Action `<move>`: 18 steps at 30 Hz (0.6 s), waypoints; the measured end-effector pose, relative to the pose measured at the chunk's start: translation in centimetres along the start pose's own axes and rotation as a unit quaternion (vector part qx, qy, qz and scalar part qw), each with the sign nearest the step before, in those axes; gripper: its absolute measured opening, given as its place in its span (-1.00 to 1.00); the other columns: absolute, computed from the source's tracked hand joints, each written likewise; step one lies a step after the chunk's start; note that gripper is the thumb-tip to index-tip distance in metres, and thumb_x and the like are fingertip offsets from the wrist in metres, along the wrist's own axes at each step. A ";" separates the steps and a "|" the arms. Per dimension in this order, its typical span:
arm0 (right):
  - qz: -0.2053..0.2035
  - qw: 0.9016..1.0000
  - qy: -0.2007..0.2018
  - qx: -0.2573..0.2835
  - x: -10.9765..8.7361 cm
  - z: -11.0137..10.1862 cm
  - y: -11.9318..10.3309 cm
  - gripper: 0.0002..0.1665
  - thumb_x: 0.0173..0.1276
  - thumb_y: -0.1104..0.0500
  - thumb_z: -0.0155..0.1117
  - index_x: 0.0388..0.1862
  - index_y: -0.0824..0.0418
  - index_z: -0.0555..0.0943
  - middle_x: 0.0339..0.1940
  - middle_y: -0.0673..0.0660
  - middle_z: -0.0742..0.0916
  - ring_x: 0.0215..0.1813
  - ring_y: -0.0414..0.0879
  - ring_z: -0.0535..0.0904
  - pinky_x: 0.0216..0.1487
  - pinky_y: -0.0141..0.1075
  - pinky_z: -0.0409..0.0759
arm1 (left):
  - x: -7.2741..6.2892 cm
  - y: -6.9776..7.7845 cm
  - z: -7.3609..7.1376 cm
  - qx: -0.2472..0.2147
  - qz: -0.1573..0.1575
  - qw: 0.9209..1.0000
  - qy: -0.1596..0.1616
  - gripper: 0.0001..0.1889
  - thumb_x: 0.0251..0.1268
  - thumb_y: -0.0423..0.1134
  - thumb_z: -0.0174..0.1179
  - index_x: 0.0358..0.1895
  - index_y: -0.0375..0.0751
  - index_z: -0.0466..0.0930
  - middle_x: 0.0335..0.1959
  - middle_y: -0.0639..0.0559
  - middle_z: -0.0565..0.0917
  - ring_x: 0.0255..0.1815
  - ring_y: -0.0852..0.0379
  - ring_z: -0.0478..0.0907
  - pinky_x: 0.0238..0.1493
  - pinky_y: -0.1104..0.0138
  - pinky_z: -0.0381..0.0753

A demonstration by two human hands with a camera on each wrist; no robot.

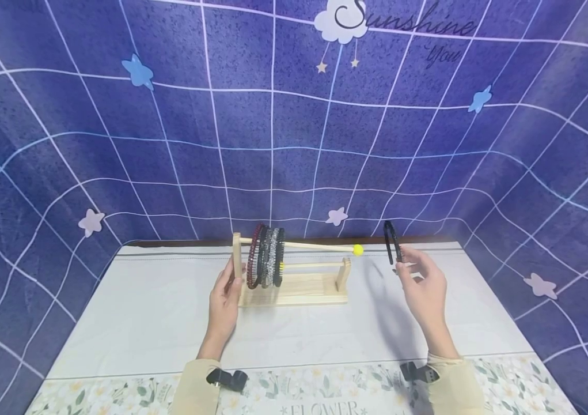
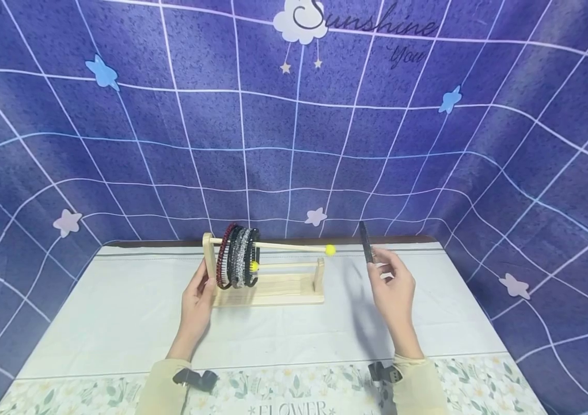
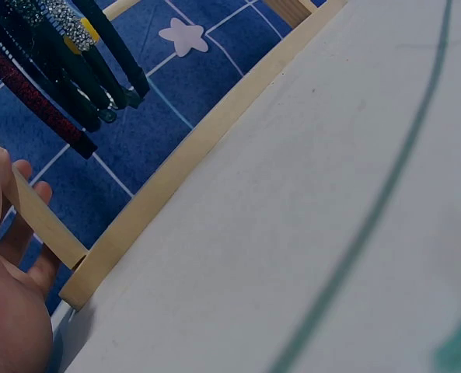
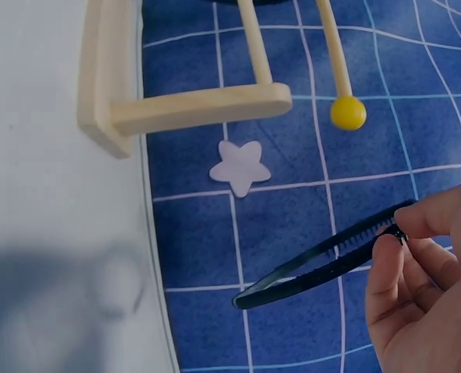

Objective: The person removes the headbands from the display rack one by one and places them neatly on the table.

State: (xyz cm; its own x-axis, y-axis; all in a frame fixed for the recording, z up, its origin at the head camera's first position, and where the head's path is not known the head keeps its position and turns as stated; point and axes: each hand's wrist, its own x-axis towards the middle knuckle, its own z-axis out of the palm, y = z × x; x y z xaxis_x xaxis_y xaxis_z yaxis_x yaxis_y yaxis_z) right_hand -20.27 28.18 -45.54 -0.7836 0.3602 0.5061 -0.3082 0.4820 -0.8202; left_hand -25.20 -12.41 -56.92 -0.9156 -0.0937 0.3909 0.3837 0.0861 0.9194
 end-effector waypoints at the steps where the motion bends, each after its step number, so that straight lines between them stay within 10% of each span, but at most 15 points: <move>1: 0.002 1.000 -0.001 -0.009 0.0 -0.1 0.2 -0.62 0.43 0.52 0.43 0.20 0.38 0.76 -0.05 0.36 0.83 -0.29 -0.38 0.65 -0.47 -0.60 0.66 | 0.0 0.0 0.0 0.001 0.002 1.000 0.001 -0.41 0.84 -0.31 0.03 0.78 0.01 0.26 0.45 -0.39 0.57 0.59 -0.30 0.46 0.58 0.54 0.45; 12: 0.007 0.997 -0.027 -0.076 -0.8 -1.6 2.1 -0.62 0.38 0.53 0.41 0.12 0.31 0.79 0.02 0.28 0.87 -0.32 -0.41 0.63 -0.40 -0.63 0.64 | -0.1 0.1 0.1 0.003 0.007 1.000 0.007 -0.41 0.82 -0.36 0.04 0.77 0.00 0.29 0.44 -0.38 0.59 0.53 0.10 0.55 0.57 0.54 0.47; 18: 0.010 0.995 -0.035 -0.089 -1.0 -2.3 3.0 -0.62 0.35 0.54 0.41 0.10 0.30 0.80 0.01 0.30 0.87 -0.35 -0.43 0.65 -0.42 -0.62 0.66 | -0.1 0.2 0.1 -0.001 0.004 1.000 0.007 -0.41 0.82 -0.35 0.05 0.77 -0.03 0.28 0.44 -0.32 0.60 0.57 -0.06 0.52 0.59 0.53 0.44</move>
State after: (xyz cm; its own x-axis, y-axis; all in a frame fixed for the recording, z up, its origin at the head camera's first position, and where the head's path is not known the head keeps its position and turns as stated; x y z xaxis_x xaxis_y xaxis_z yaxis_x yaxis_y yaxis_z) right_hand -19.18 31.16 -47.87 -0.8259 0.3176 0.4659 -0.1974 0.6112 -0.7665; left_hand -25.05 -12.29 -56.81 -0.9110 -0.1074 0.3983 0.3908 0.0845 0.9166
